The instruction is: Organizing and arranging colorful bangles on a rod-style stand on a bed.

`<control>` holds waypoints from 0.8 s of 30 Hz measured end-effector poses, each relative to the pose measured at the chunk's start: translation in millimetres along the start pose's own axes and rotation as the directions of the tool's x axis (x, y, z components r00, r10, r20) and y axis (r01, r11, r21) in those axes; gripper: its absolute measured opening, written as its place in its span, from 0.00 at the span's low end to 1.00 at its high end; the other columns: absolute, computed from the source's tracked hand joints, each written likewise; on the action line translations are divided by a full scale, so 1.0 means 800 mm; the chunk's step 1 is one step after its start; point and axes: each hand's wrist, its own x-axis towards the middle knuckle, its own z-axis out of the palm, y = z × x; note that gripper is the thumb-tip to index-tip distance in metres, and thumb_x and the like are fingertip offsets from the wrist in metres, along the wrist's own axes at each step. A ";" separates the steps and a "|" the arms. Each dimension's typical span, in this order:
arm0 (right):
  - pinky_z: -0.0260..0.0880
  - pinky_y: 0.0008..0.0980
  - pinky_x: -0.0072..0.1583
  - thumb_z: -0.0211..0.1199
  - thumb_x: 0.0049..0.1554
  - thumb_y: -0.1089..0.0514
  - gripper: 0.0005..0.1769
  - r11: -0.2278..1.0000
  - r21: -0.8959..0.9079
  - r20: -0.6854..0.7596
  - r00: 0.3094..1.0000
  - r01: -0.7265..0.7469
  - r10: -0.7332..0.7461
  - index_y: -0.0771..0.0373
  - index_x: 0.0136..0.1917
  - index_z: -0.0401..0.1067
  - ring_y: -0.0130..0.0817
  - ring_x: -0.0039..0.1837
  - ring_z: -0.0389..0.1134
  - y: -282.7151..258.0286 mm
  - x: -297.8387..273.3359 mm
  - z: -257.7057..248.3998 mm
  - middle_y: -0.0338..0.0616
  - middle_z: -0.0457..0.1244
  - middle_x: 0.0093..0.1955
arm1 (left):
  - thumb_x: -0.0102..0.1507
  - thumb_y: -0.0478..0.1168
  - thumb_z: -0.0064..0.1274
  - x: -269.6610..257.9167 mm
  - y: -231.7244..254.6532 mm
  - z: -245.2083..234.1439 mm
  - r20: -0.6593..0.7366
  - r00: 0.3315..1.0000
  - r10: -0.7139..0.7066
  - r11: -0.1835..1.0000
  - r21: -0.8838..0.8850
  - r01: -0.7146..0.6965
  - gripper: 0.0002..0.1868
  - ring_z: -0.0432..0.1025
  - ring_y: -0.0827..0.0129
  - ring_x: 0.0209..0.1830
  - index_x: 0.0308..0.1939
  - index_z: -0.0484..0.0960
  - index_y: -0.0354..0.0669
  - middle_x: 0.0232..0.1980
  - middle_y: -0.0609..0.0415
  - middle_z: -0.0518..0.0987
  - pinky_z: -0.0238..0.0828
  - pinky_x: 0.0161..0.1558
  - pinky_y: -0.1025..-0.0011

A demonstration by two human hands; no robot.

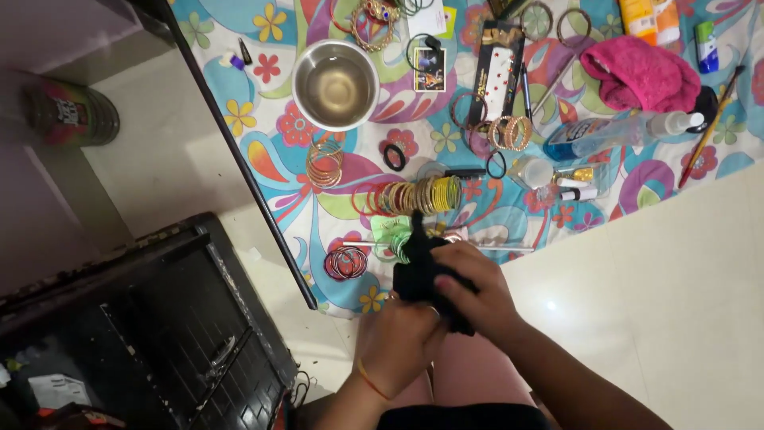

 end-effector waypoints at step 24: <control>0.70 0.34 0.44 0.66 0.55 0.50 0.26 0.725 0.420 0.040 0.809 -0.546 0.587 0.69 0.61 0.72 0.32 0.44 0.67 0.056 -0.062 -0.011 0.46 0.66 0.45 | 0.62 0.47 0.64 0.006 -0.010 -0.027 0.252 0.956 0.147 0.871 -0.492 -0.005 0.09 0.78 0.63 0.47 0.40 0.86 0.49 0.45 0.58 0.84 0.71 0.48 0.68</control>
